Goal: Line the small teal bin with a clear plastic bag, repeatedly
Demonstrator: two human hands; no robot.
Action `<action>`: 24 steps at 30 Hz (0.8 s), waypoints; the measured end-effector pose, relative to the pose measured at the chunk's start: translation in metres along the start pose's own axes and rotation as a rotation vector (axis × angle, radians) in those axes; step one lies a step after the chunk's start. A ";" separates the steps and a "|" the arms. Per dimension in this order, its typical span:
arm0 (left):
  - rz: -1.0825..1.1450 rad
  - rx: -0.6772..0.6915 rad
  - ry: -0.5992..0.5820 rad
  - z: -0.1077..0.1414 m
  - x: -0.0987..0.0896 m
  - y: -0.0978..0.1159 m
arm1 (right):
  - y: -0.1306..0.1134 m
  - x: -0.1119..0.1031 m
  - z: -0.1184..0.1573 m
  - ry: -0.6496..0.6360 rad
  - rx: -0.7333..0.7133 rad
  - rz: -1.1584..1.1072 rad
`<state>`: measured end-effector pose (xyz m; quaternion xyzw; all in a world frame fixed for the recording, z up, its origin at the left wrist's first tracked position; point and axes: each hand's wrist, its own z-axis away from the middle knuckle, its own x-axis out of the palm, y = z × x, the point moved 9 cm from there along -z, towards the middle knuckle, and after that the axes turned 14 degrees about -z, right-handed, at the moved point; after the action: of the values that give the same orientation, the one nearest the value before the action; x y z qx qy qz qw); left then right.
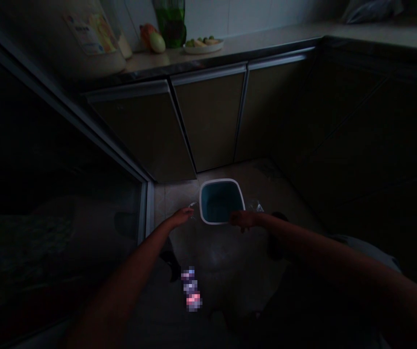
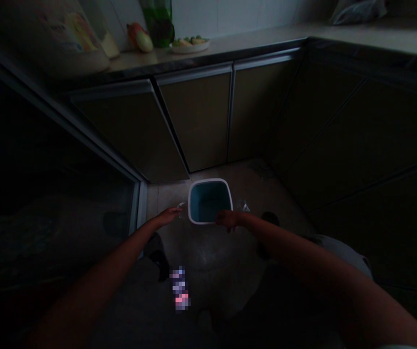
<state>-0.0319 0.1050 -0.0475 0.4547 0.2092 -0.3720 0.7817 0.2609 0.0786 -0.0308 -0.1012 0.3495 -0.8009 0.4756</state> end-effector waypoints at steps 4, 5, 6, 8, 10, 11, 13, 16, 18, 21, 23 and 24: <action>0.018 0.007 0.008 -0.003 0.001 0.003 | -0.009 -0.005 0.008 -0.057 0.075 0.001; 0.024 0.008 0.013 -0.004 0.001 0.003 | -0.015 -0.011 0.012 -0.064 0.075 -0.003; 0.029 0.009 0.019 -0.005 0.001 0.003 | -0.023 -0.017 0.017 -0.072 0.062 -0.016; 0.036 0.009 0.036 -0.007 0.001 0.002 | -0.045 -0.035 0.029 -0.078 0.008 -0.062; 0.043 0.011 0.059 -0.008 0.001 0.001 | -0.071 -0.061 0.043 -0.039 -0.066 -0.117; 0.047 0.016 0.070 -0.009 0.001 0.001 | -0.084 -0.075 0.050 -0.007 -0.108 -0.143; 0.056 0.034 0.083 -0.008 0.001 0.002 | -0.109 -0.104 0.061 0.092 -0.211 -0.191; 0.063 0.058 0.086 -0.005 0.004 0.006 | -0.139 -0.143 0.068 0.280 -0.372 -0.253; 0.063 0.069 0.085 -0.003 0.006 0.009 | -0.150 -0.162 0.065 0.405 -0.442 -0.267; 0.058 0.087 0.080 0.001 0.011 0.013 | -0.160 -0.187 0.059 0.624 -0.554 -0.175; 0.051 0.111 0.075 0.004 0.014 0.016 | -0.166 -0.199 0.059 0.781 -0.641 -0.051; 0.047 0.124 0.080 0.007 0.015 0.018 | -0.167 -0.204 0.057 0.842 -0.669 0.005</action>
<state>-0.0085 0.0989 -0.0445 0.5215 0.2060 -0.3476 0.7516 0.2814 0.2721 0.1556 0.0835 0.7462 -0.6160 0.2382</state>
